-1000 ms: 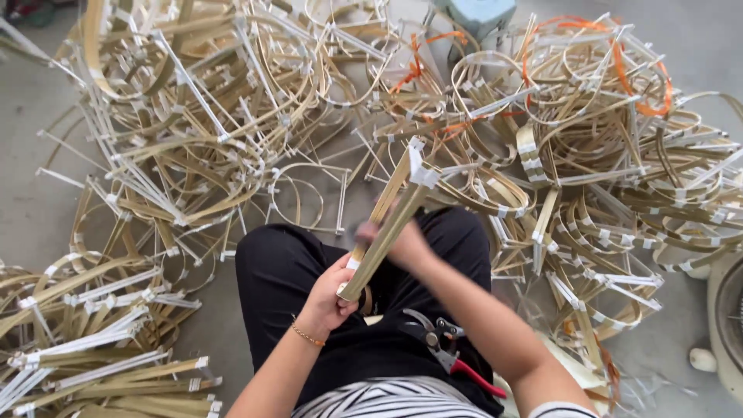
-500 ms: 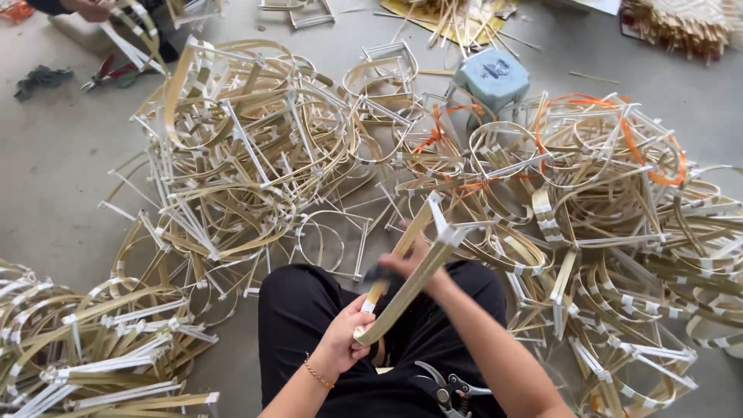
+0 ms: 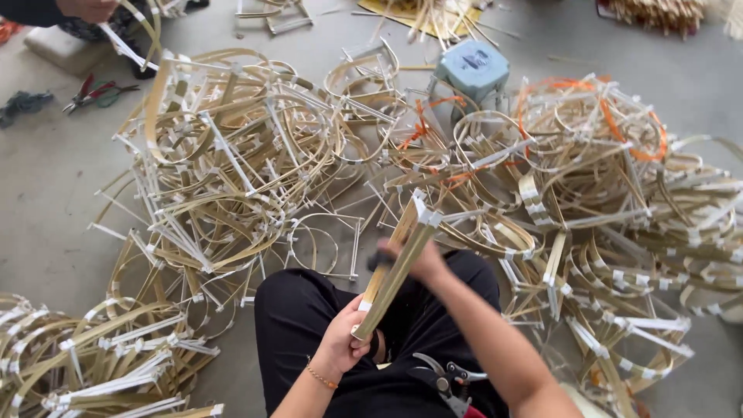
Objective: Assembling circular bamboo frames by fitting strips into connectors and trimming excess material using pliers.
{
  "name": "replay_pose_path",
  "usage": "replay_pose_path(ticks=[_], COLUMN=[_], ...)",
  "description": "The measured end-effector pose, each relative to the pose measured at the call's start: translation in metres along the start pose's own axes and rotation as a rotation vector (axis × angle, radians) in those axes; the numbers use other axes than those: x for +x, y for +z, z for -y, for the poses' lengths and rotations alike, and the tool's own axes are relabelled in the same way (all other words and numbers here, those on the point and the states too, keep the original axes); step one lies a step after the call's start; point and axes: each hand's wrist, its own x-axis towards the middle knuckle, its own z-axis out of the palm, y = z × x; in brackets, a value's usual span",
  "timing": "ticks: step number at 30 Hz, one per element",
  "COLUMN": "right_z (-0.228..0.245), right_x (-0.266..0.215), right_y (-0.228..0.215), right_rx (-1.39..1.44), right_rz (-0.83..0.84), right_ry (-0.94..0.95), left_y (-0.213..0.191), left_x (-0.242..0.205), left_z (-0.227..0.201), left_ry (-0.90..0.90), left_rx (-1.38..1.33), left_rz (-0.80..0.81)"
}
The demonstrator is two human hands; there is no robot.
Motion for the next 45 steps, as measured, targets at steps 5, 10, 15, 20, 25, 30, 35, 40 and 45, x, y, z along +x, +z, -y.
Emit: replay_pose_path(ticks=[5,10,15,20,25,30,35,40,45], right_z=[0.008,-0.025,-0.065,-0.016,0.020,-0.056,-0.010,-0.013,-0.021], right_x=[0.020,-0.042,0.010,-0.005,0.005,-0.027,-0.028,0.009,-0.032], right_y=[-0.025,0.030,-0.008,-0.003,-0.023,0.008,0.009,-0.026,0.020], right_rx=[0.073,-0.027,0.063,-0.032,-0.021,-0.414,-0.468,0.102,-0.238], right_rz=[-0.153,0.154,0.061,0.012,-0.005,-0.012,0.013,-0.012,0.017], right_ry=[0.278,0.192,0.135,-0.159,0.408,-0.169,-0.408,0.491,-0.209], left_y=[-0.005,-0.011,-0.010,-0.009,-0.008,-0.012,0.005,-0.004,-0.002], left_x=[0.005,0.018,-0.003,0.025,-0.001,-0.001,-0.005,-0.016,0.003], left_z=[0.001,0.005,0.003,0.000,0.010,0.008,0.002,0.004,-0.006], left_ry=[-0.008,0.000,-0.032,0.018,-0.003,-0.028,0.018,-0.023,0.027], left_rx=[0.017,-0.063,0.002,0.005,0.006,0.037,-0.003,0.040,0.055], left_rz=[0.053,0.070,0.021,0.057,0.043,-0.020,-0.007,-0.008,0.008])
